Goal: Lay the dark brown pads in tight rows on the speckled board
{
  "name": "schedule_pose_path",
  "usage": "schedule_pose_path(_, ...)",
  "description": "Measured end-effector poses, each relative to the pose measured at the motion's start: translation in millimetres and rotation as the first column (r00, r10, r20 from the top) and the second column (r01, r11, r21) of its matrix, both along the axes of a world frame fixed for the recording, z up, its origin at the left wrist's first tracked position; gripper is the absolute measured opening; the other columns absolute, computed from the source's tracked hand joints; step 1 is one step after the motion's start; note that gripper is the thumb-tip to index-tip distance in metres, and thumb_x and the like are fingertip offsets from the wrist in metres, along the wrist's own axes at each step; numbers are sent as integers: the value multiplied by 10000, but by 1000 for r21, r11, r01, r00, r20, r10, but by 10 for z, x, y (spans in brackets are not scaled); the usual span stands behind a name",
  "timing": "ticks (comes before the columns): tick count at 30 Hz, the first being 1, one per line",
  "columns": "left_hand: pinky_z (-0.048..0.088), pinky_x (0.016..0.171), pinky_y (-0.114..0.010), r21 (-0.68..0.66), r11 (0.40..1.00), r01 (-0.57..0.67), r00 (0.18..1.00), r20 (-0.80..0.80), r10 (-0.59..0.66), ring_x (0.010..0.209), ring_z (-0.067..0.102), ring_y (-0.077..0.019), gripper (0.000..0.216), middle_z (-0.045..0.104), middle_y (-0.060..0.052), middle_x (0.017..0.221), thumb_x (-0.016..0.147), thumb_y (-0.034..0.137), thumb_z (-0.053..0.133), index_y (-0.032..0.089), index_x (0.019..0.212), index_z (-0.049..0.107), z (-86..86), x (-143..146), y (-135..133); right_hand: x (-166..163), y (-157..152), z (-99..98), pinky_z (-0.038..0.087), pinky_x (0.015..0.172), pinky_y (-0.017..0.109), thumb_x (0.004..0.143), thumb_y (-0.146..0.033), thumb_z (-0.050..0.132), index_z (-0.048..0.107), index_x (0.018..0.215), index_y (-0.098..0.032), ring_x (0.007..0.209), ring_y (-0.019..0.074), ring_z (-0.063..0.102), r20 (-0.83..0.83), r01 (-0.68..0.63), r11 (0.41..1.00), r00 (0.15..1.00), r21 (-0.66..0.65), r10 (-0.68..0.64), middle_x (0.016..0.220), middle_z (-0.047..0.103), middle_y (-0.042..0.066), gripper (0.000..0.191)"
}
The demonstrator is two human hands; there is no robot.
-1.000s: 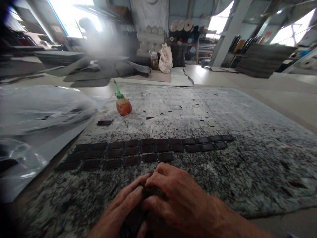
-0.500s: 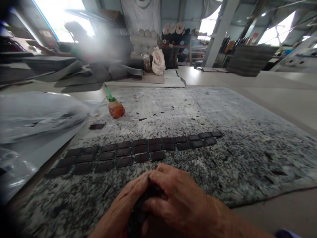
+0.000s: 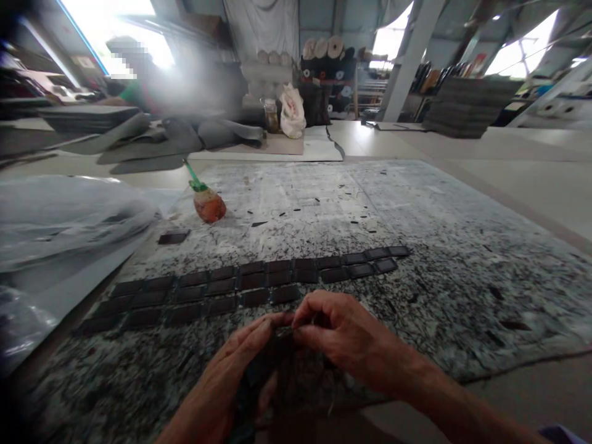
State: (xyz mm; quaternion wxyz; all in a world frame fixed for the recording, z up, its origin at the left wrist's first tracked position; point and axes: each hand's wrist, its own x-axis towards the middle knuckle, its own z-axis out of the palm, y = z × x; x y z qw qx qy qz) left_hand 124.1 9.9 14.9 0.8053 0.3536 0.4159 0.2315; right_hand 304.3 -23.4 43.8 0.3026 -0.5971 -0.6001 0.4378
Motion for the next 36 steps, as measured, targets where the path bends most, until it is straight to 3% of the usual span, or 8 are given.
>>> schedule_pose_path(3, 301, 306, -141, -35, 998, 49, 998, 51, -47, 307, 411, -30, 404, 690, -44, 788, 734, 456, 628, 175, 1024, 598, -17, -1, 41, 238, 96, -87, 353, 532, 200, 815, -250, 547, 589, 764, -163, 596, 109, 477, 34, 78, 997, 996, -6, -78, 677, 562, -22, 109)
schedule_pose_path(7, 298, 304, -115, -15, 1000, 23, 999, 44, -23, 306, 410, -9, 307, 680, -40, 817, 797, 375, 569, 169, 1025, 580, 5, -21, 62, 401, 213, -183, 341, 523, 212, 813, -261, 545, 604, 776, -171, 573, 114, 488, 219, 131, 990, 965, 59, -141, 668, 568, -23, 114)
schedule_pose_path(11, 305, 281, -116, -38, 998, 55, 995, 84, -51, 287, 411, -15, 313, 675, -36, 794, 788, 378, 578, 163, 1015, 567, -11, -22, 65, 363, 276, -201, 347, 552, 222, 816, -237, 541, 608, 759, -181, 617, 129, 519, 309, 131, 988, 939, 82, -150, 688, 594, -22, 105)
schedule_pose_path(14, 309, 287, -110, -52, 996, 67, 996, 62, -64, 297, 418, -14, 275, 675, -40, 808, 810, 348, 551, 168, 1017, 569, -6, -23, 69, 334, 274, -192, 346, 553, 226, 829, -205, 527, 595, 766, -184, 605, 129, 515, 355, 141, 975, 914, 171, -195, 674, 582, -25, 95)
schedule_pose_path(19, 311, 292, -110, -39, 997, 69, 997, 50, -67, 298, 411, -11, 234, 673, -38, 824, 825, 319, 525, 176, 1002, 581, 11, -25, 79, 369, 166, -249, 393, 704, 244, 847, -89, 468, 559, 818, -170, 786, 151, 543, 402, -40, 937, 909, 348, -111, 850, 568, 25, 126)
schedule_pose_path(28, 284, 292, -107, -33, 998, 56, 998, 14, -56, 300, 395, -9, 237, 676, -41, 805, 818, 328, 537, 180, 996, 584, 29, 10, 62, 374, 147, -274, 427, 746, 292, 842, -22, 509, 578, 888, -158, 816, 172, 543, 471, -125, 962, 882, 244, -5, 897, 531, 36, 159)
schedule_pose_path(36, 284, 302, -116, -42, 997, 62, 998, 21, -61, 302, 400, -13, 246, 681, -46, 804, 801, 336, 560, 182, 990, 594, 28, -8, 64, 387, 137, -326, 438, 839, 319, 831, -36, 539, 577, 869, -151, 936, 198, 543, 491, -148, 947, 871, 284, -11, 1021, 529, 74, 127)
